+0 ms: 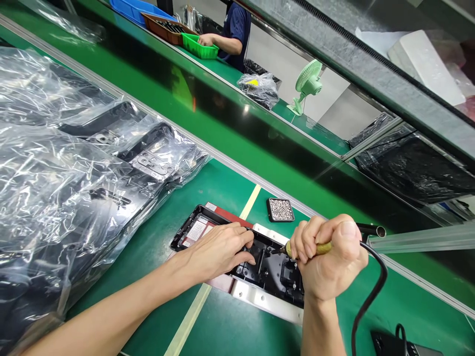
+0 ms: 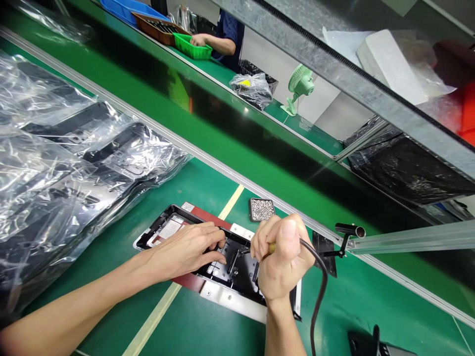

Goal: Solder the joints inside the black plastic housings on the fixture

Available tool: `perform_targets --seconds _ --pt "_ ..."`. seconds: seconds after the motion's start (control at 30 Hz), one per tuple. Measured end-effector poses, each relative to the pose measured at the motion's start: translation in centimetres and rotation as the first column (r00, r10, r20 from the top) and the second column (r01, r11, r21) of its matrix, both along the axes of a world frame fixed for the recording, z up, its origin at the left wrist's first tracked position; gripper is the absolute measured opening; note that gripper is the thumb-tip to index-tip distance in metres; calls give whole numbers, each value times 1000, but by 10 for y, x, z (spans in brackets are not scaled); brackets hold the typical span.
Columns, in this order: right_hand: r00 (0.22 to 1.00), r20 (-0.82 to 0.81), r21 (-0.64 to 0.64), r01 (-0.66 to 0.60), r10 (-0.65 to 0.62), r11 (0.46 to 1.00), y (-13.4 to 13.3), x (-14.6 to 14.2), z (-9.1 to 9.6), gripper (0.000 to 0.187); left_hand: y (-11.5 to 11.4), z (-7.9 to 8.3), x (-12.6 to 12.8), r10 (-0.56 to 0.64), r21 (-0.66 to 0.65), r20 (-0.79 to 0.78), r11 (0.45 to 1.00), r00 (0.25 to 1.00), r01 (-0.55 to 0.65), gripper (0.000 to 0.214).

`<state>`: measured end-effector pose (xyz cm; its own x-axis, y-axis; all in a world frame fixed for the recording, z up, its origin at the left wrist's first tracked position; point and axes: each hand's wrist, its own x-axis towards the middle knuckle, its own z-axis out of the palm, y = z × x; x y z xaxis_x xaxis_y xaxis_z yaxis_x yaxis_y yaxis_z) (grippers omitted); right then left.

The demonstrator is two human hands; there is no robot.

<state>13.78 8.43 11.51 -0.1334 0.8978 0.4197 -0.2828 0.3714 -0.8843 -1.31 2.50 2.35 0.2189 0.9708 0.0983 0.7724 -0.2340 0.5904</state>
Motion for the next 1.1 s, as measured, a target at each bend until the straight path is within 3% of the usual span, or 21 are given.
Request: perform_targets --seconds 0.4,0.67,0.9,1.1 --pt "993 14 -33 -116 116 993 5 9 1 37 -1 4 0 3 -7 -1 1000 1000 -3 21" --pt "950 26 -47 -310 312 949 10 18 4 34 0 1 -1 6 -25 16 1000 1000 -6 21" --pt "959 31 -46 -280 282 959 12 20 4 34 -1 3 -1 1 -35 3 999 1000 -1 22" --pt "933 39 -22 -358 359 933 14 23 2 34 -2 0 -2 -2 -26 22 1000 1000 2 22"
